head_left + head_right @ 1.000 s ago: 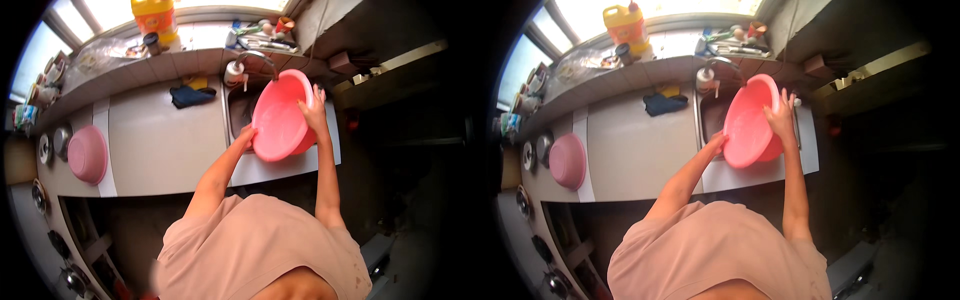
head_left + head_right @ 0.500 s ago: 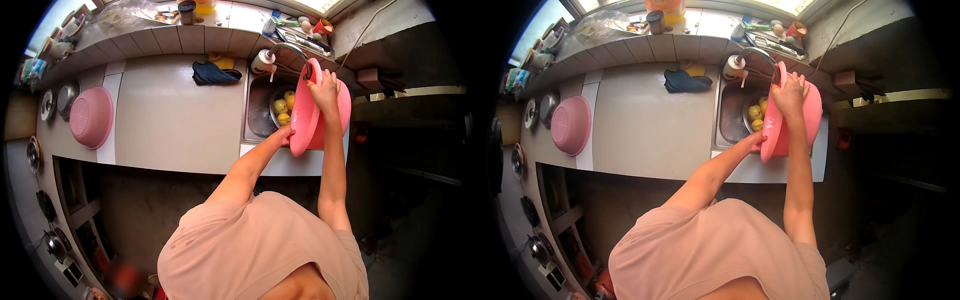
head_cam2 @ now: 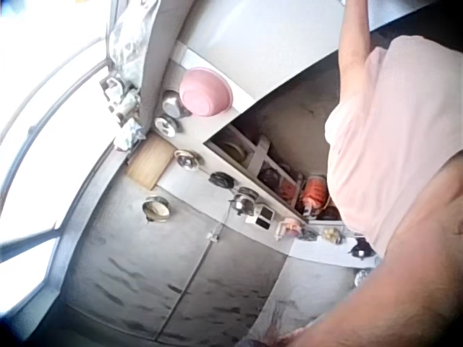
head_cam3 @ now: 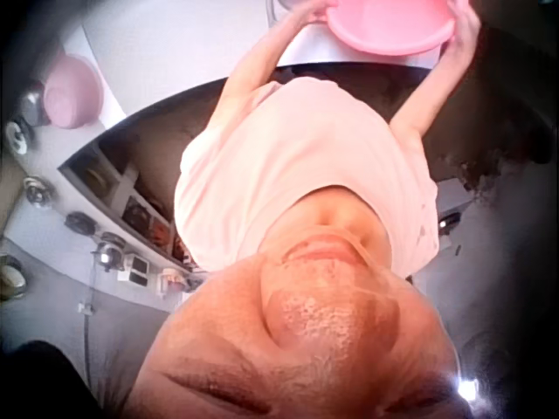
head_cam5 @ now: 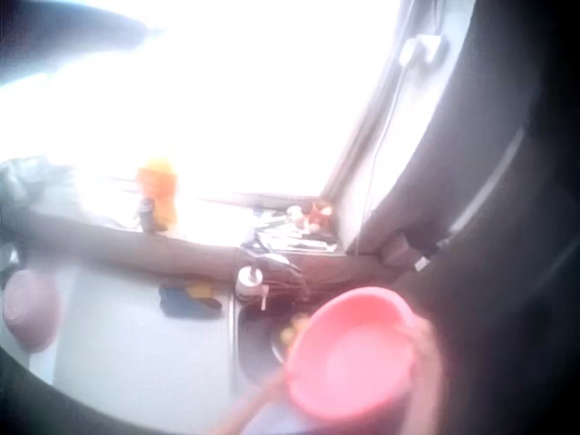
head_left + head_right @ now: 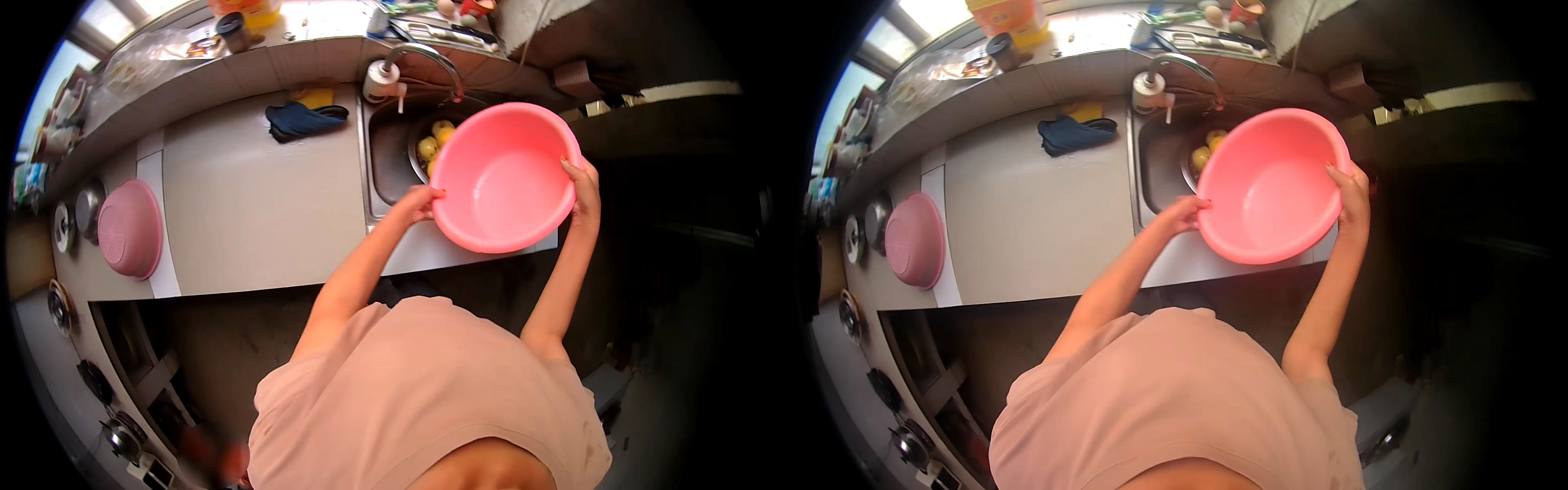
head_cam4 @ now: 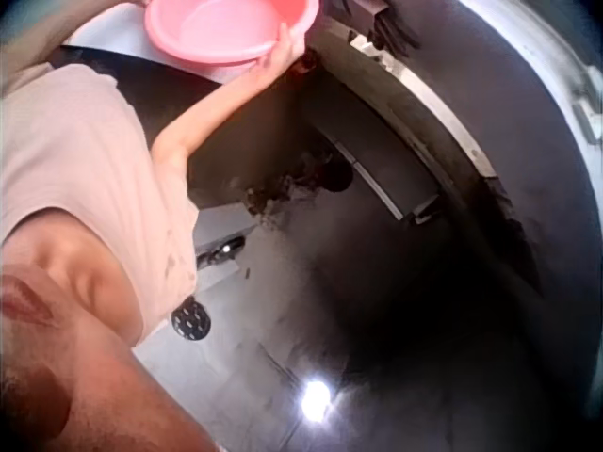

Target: The person washes a pink plastic basin with a yellow sponge and dish soap, rinses it thoroughly under the tap, and then washes several yellow fruits one by one in the sink. The washed fruits are placed into the clean pink basin.

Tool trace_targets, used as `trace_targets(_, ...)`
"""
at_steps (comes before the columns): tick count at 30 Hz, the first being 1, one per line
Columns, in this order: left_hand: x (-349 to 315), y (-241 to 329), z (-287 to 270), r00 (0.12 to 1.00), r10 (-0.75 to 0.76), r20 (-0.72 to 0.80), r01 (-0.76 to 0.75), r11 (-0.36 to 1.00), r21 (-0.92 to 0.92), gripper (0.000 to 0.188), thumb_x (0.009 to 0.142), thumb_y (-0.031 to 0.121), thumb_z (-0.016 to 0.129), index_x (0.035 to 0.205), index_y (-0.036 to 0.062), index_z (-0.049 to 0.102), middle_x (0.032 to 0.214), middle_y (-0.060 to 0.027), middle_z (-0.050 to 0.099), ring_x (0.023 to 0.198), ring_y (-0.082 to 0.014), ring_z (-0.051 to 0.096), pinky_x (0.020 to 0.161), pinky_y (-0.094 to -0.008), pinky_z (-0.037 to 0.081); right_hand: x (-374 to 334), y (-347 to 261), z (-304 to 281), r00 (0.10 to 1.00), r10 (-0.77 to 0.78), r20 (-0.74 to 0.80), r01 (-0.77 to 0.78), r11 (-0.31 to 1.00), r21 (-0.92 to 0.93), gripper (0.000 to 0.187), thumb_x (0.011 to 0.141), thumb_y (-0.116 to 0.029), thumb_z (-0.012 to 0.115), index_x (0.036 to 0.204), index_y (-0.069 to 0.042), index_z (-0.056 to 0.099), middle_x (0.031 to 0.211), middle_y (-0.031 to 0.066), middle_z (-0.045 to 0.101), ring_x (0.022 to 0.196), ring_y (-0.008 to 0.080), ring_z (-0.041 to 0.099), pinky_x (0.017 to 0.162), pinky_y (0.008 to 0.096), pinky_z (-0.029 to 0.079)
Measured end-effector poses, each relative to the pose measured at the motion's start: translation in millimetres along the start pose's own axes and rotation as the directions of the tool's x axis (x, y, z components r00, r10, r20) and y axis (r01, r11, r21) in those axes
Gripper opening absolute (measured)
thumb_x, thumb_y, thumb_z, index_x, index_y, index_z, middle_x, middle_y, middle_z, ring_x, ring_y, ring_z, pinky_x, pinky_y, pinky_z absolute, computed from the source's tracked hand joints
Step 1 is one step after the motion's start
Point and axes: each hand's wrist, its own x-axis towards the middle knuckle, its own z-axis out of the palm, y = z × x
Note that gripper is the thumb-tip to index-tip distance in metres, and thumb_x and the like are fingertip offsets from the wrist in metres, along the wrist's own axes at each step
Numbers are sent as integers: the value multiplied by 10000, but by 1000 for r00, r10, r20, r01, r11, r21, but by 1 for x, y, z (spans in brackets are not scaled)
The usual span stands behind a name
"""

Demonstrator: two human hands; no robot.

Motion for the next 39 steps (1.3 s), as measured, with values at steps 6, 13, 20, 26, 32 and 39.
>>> trace_targets(6,-78,31,-30,998,66,17,-68,965,255,379,812,167,684,1156,43,587,1038,-111,665,860,-229,677,731,-420,582,-17,99,-40,992,117,38,-123,941,315,430,842,-42,610,1249,66,524,1135,140,630,1012,212,633,899,324,507)
trace_targets(13,-165,38,-49,927,275,-257,-163,909,384,351,796,123,667,1108,-25,599,970,-145,673,779,-228,682,629,-361,587,16,174,22,945,281,167,-327,800,503,348,978,-278,540,1208,-19,570,1119,88,636,1016,170,618,884,322,507)
trace_targets(20,-220,31,-87,787,359,-502,-201,918,342,322,776,91,674,1059,-40,595,913,-143,669,713,-226,679,576,-358,591,62,172,78,885,252,391,-384,870,310,478,1010,-378,444,1254,23,536,1231,158,608,1141,235,591,973,365,466)
trace_targets(26,-242,42,-90,753,397,-525,-234,907,349,314,774,92,673,1046,-45,600,908,-145,669,717,-223,681,569,-355,594,94,182,122,890,255,379,-310,947,91,485,989,-362,505,1293,16,514,1227,156,610,1102,242,614,953,364,487)
trace_targets(32,-239,54,-85,750,398,-528,-220,903,368,304,760,73,658,1034,-50,611,883,-142,670,693,-219,680,548,-349,591,75,140,192,794,-427,434,563,243,-790,905,717,-435,781,1410,-17,376,1411,266,392,1345,397,353,1090,529,293)
trace_targets(39,-231,60,-66,788,398,-469,-180,878,443,270,738,55,653,979,-62,629,840,-142,674,647,-220,675,506,-349,584,80,143,252,691,-255,676,687,-58,-724,1089,651,-449,809,1492,-73,227,1530,229,221,1441,398,147,1130,612,121)
